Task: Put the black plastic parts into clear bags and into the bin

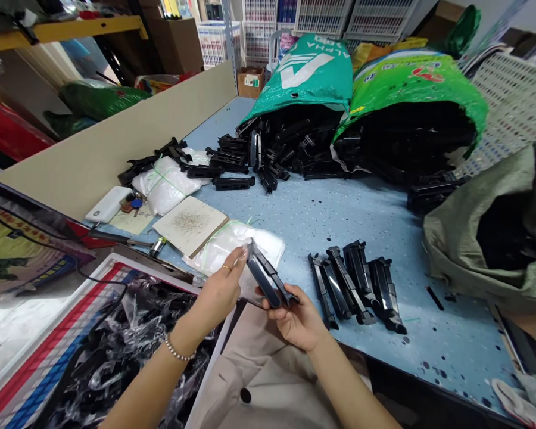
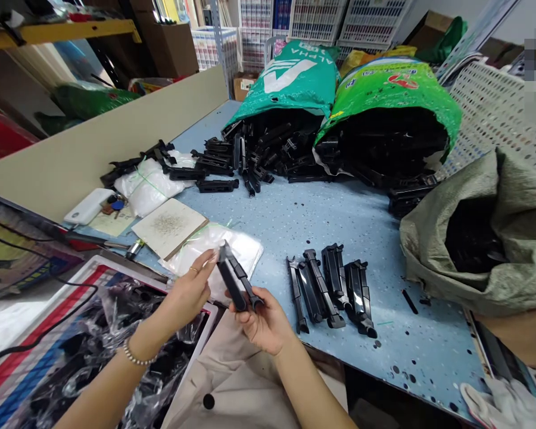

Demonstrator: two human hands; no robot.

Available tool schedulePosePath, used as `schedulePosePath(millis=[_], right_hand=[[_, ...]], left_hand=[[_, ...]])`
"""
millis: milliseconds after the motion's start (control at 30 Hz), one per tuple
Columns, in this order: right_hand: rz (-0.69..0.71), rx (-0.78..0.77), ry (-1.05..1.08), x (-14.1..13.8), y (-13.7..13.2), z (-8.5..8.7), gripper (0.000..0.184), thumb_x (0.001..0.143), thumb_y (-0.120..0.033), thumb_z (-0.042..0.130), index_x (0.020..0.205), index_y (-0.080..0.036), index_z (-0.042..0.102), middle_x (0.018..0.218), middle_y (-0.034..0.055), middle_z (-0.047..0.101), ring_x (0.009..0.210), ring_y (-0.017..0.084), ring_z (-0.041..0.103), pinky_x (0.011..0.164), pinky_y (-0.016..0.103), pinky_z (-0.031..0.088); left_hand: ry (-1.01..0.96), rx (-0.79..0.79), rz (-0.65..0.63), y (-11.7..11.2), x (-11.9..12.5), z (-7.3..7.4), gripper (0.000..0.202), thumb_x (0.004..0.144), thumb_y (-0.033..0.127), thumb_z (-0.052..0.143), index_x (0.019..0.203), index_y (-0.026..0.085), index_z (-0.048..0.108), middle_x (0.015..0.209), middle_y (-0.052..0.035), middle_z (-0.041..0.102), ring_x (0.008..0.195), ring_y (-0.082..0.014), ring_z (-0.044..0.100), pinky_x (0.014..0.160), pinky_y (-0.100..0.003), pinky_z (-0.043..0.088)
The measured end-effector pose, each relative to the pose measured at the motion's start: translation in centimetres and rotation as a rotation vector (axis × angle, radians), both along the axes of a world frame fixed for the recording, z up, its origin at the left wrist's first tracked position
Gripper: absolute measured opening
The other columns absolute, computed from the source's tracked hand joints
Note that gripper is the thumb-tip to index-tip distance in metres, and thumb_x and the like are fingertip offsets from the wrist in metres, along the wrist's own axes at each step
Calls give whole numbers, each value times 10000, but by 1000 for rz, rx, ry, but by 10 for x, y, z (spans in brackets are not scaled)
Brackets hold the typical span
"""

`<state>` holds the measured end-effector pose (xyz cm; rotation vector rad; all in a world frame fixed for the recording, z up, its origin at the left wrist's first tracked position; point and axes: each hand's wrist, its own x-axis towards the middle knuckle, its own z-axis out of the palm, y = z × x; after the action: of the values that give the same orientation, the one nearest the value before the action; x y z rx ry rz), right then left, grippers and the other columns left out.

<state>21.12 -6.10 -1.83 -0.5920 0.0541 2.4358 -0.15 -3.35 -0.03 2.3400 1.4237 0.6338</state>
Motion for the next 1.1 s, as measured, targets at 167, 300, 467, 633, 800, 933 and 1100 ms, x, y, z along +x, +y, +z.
schedulePosePath(millis=[167, 300, 467, 633, 800, 933, 1100], right_hand=[[0, 51, 17, -8, 1, -4, 389, 810, -450, 610, 1012, -119, 643, 811, 63, 680, 552, 79, 518, 454, 145, 468], [-71, 92, -200, -9, -3, -10, 286, 783, -370, 676, 913, -115, 672, 764, 72, 697, 542, 86, 563, 450, 144, 471], [-148, 76, -244, -1, -6, -2, 318, 777, -371, 686, 948, -103, 674, 828, 95, 711, 538, 82, 561, 449, 145, 486], [-43, 113, -141, -2, -9, 6, 338, 757, -409, 698, 892, -100, 665, 832, 94, 699, 554, 61, 545, 451, 107, 459], [-95, 306, -441, -16, -7, 7, 317, 754, -459, 679, 848, -158, 653, 731, 25, 651, 536, 80, 522, 446, 160, 437], [-139, 842, -1009, -32, -26, 22, 361, 759, -335, 699, 1087, -199, 632, 979, 51, 649, 859, 185, 603, 741, 300, 515], [245, 1271, -927, -14, -42, 51, 442, 841, -341, 644, 1260, -227, 562, 1143, 61, 615, 925, 173, 617, 809, 299, 504]], left_hand=[[-102, -54, -161, -16, 19, 7, 848, 778, -31, 334, 1518, 248, 28, 1573, -137, 184, 1409, -273, 299, 1095, -446, 387], [-176, -82, -205, -19, 15, 14, 765, 793, -7, 363, 1496, 250, 205, 1518, -118, 326, 1368, -256, 376, 1096, -428, 396], [-29, 15, 46, -12, -8, 7, 506, 795, 0, 371, 1210, 205, 576, 1484, -149, 360, 1066, -250, 625, 861, -417, 555], [74, 58, 106, -9, -2, 7, 801, 745, -50, 319, 1500, 175, 173, 1570, -175, 185, 1333, -324, 418, 924, -452, 520], [-94, -23, -332, -31, 25, 16, 802, 797, -28, 303, 1518, 237, 70, 1562, -124, 243, 1409, -236, 307, 1089, -406, 399], [-110, -129, -369, -54, 20, 35, 727, 801, 23, 382, 1488, 212, 234, 1489, -133, 378, 1359, -225, 395, 1082, -378, 413], [16, -193, -133, -83, -51, 61, 274, 845, 230, 509, 1057, 256, 681, 1076, -53, 705, 1010, -202, 657, 911, -280, 523]])
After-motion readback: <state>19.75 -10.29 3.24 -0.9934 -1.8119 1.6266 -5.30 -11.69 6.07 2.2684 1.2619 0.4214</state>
